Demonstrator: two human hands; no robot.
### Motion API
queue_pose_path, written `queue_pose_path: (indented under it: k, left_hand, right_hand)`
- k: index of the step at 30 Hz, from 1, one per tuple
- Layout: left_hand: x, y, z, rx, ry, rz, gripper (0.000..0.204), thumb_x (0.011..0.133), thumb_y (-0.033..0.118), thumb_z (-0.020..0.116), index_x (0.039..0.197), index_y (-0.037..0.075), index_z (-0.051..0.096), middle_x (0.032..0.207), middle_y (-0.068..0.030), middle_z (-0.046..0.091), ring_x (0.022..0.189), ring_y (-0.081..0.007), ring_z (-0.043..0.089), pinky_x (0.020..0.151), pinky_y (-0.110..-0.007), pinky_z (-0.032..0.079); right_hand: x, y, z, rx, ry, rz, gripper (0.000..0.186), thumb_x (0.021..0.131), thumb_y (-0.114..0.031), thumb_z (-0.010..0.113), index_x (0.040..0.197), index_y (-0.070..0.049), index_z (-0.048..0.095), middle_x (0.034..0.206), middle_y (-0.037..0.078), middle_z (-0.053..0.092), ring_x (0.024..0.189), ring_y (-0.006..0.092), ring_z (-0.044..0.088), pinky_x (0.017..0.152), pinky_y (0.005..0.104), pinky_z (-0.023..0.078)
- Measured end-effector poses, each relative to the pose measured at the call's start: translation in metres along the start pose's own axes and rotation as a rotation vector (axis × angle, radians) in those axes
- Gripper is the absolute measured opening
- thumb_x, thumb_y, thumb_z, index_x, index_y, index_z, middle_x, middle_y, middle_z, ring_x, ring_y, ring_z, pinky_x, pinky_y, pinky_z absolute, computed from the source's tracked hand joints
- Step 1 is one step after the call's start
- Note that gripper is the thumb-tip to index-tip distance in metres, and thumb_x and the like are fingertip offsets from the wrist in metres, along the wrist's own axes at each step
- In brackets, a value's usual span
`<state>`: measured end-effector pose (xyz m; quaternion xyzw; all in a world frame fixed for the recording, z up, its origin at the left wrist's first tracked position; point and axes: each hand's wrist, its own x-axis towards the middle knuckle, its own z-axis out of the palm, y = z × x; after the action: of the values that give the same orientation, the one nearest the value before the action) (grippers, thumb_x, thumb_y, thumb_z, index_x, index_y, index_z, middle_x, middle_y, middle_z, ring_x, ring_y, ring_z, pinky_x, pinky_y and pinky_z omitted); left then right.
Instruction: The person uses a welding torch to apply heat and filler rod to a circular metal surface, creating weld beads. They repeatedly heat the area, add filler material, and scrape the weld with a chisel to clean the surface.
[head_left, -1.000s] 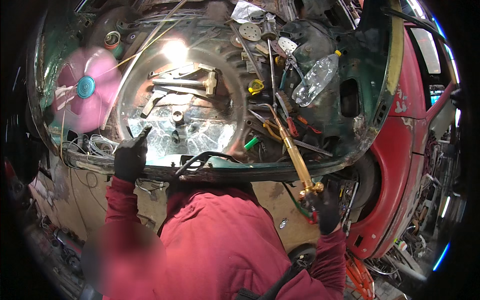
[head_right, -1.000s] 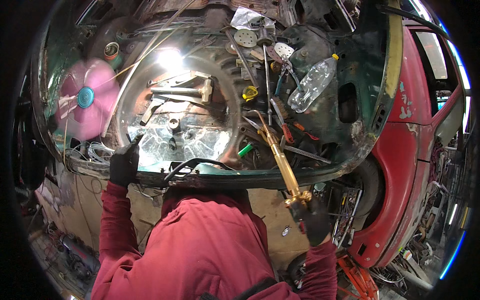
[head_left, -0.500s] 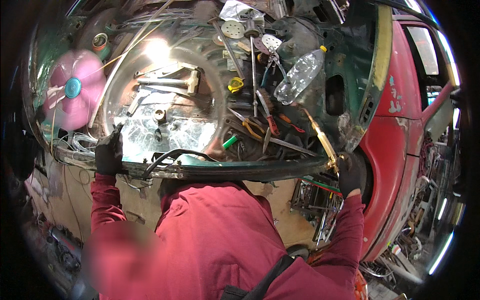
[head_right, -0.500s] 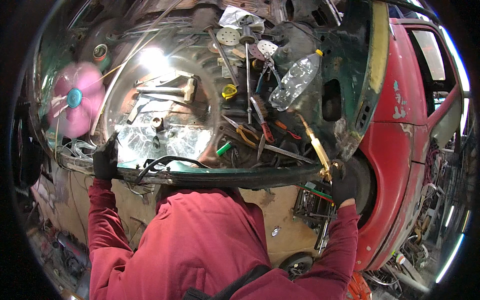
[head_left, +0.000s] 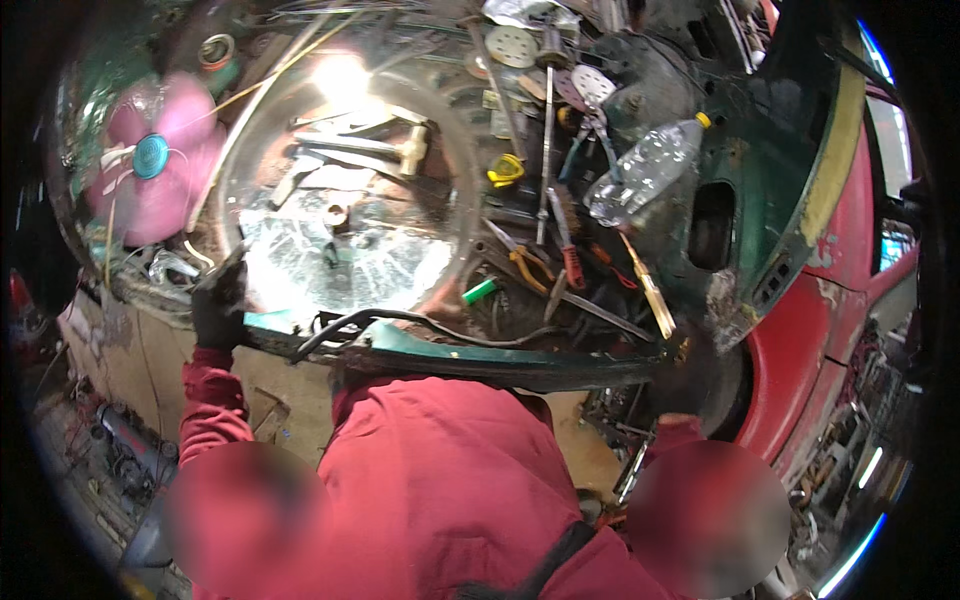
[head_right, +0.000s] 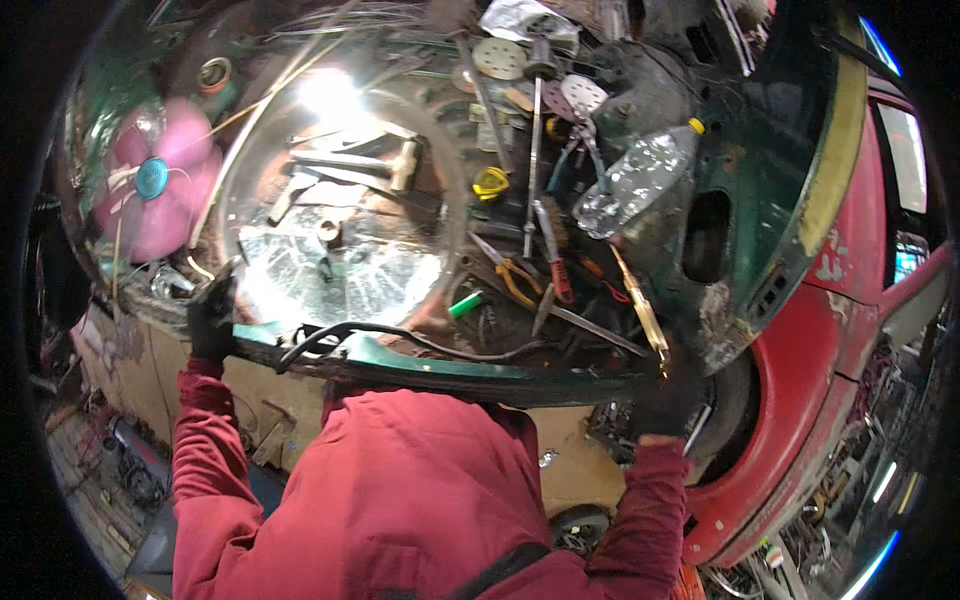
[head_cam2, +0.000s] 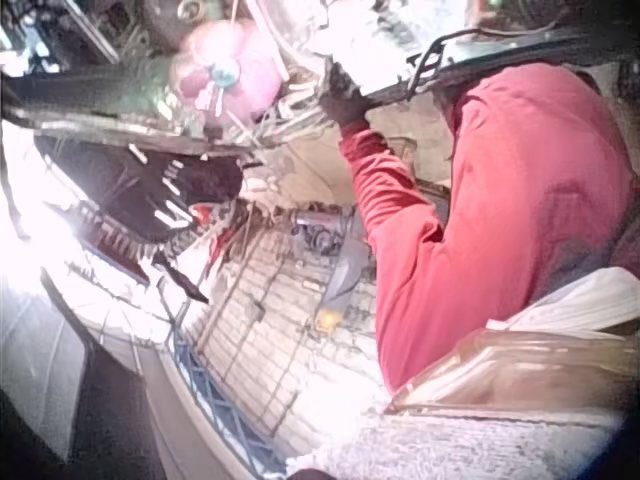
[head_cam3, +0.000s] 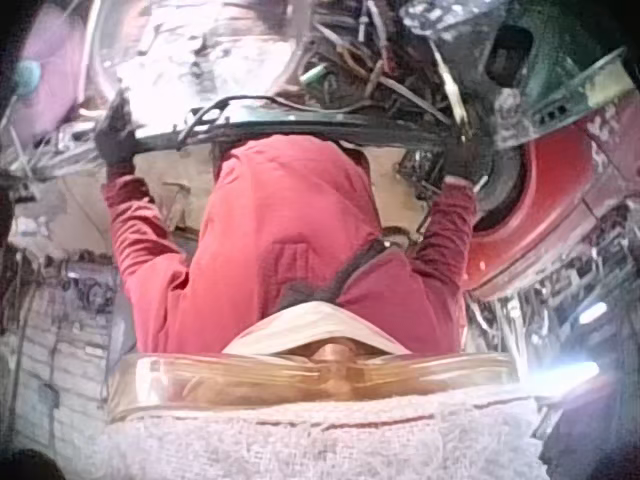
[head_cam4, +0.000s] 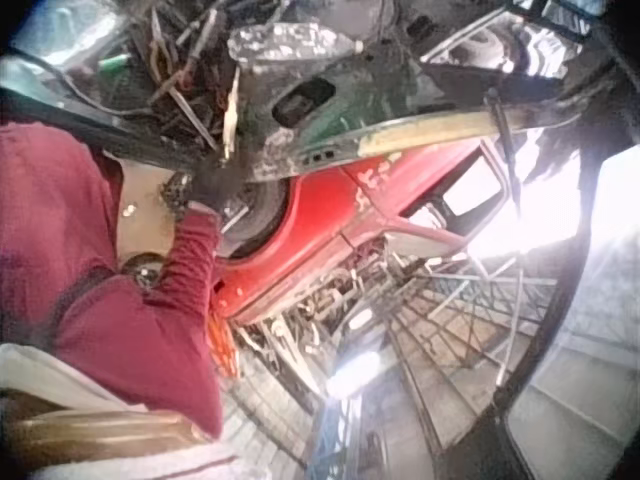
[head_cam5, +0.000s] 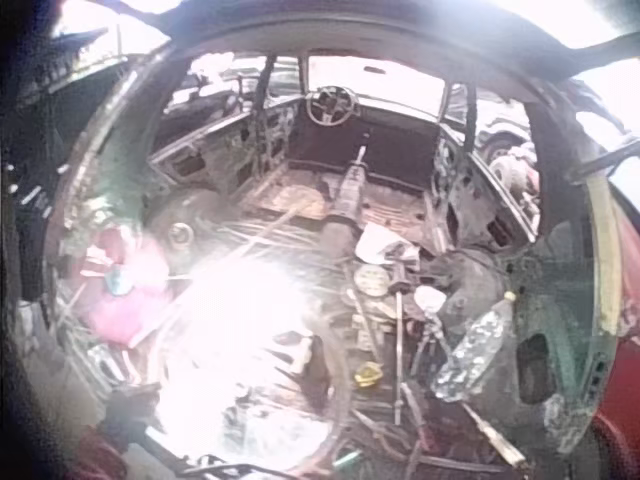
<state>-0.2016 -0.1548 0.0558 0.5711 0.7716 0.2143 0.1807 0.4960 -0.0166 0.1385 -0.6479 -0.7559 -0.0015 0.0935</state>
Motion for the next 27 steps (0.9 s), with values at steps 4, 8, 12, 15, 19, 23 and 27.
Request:
queue_pose_path:
  k: [4,8,12,15,19,23,27]
  left_hand:
    - [0.006,0.0,0.009,-0.08,0.01,-0.024,0.038,0.106,0.01,0.067,0.143,0.006,0.074,0.125,-0.0181,0.082,0.111,-0.0289,0.079,0.097,-0.04,0.058]
    - [0.008,-0.001,0.011,-0.007,-0.017,-0.078,0.035,0.105,0.012,0.07,0.139,0.01,0.078,0.096,-0.0194,0.079,0.08,-0.0255,0.075,0.078,-0.042,0.056]
    - [0.012,0.011,0.007,0.048,0.03,-0.075,0.035,0.102,0.014,0.076,0.136,0.009,0.079,0.078,-0.0156,0.07,0.061,-0.0242,0.058,0.066,-0.037,0.051]
    - [0.014,0.018,0.003,0.049,0.033,-0.074,0.035,0.101,0.01,0.074,0.135,0.008,0.079,0.088,-0.0157,0.077,0.068,-0.0268,0.061,0.081,-0.039,0.053]
    - [0.017,0.024,0.002,0.077,0.019,-0.089,0.032,0.099,0.011,0.076,0.131,0.006,0.081,0.087,-0.018,0.079,0.066,-0.0278,0.065,0.085,-0.039,0.055]
    - [0.017,0.029,-0.005,0.108,-0.007,-0.095,0.031,0.099,0.009,0.076,0.13,0.006,0.081,0.088,-0.0173,0.079,0.069,-0.0301,0.065,0.086,-0.04,0.054]
    - [0.019,0.031,-0.003,0.108,0.016,-0.088,0.033,0.098,0.008,0.076,0.131,0.006,0.081,0.087,-0.0172,0.078,0.07,-0.031,0.064,0.085,-0.04,0.052]
  right_hand:
    - [0.037,0.004,0.078,0.344,-0.47,0.014,0.035,0.099,-0.026,0.077,0.127,-0.005,0.074,0.117,0.023,0.076,0.111,0.0436,0.074,0.097,0.0513,0.058]
    - [0.071,0.012,0.156,-0.09,-0.947,-0.146,0.04,0.092,-0.029,0.082,0.125,-0.007,0.075,0.114,0.021,0.077,0.111,0.0442,0.074,0.096,0.0523,0.058]
    - [0.055,0.031,0.214,-0.266,-0.921,-0.419,0.043,0.091,-0.03,0.082,0.127,-0.008,0.074,0.122,0.021,0.075,0.115,0.0438,0.072,0.099,0.0518,0.057]
    - [0.045,0.051,0.237,-0.298,-0.825,-0.568,0.045,0.091,-0.031,0.082,0.129,-0.009,0.073,0.128,0.021,0.073,0.119,0.0435,0.071,0.101,0.0515,0.057]
    - [0.046,0.076,0.229,-0.208,-0.651,-0.693,0.048,0.09,-0.032,0.082,0.131,-0.01,0.072,0.136,0.021,0.07,0.123,0.043,0.069,0.103,0.051,0.056]
    - [0.059,0.049,0.185,-0.009,-0.985,-0.439,0.052,0.096,-0.031,0.077,0.143,-0.01,0.067,0.142,0.021,0.067,0.132,0.0432,0.064,0.11,0.0492,0.053]
    - [0.068,0.03,0.142,0.287,-1.177,-0.077,0.048,0.106,-0.028,0.07,0.149,-0.006,0.064,0.148,0.022,0.064,0.137,0.0419,0.062,0.114,0.0482,0.051]
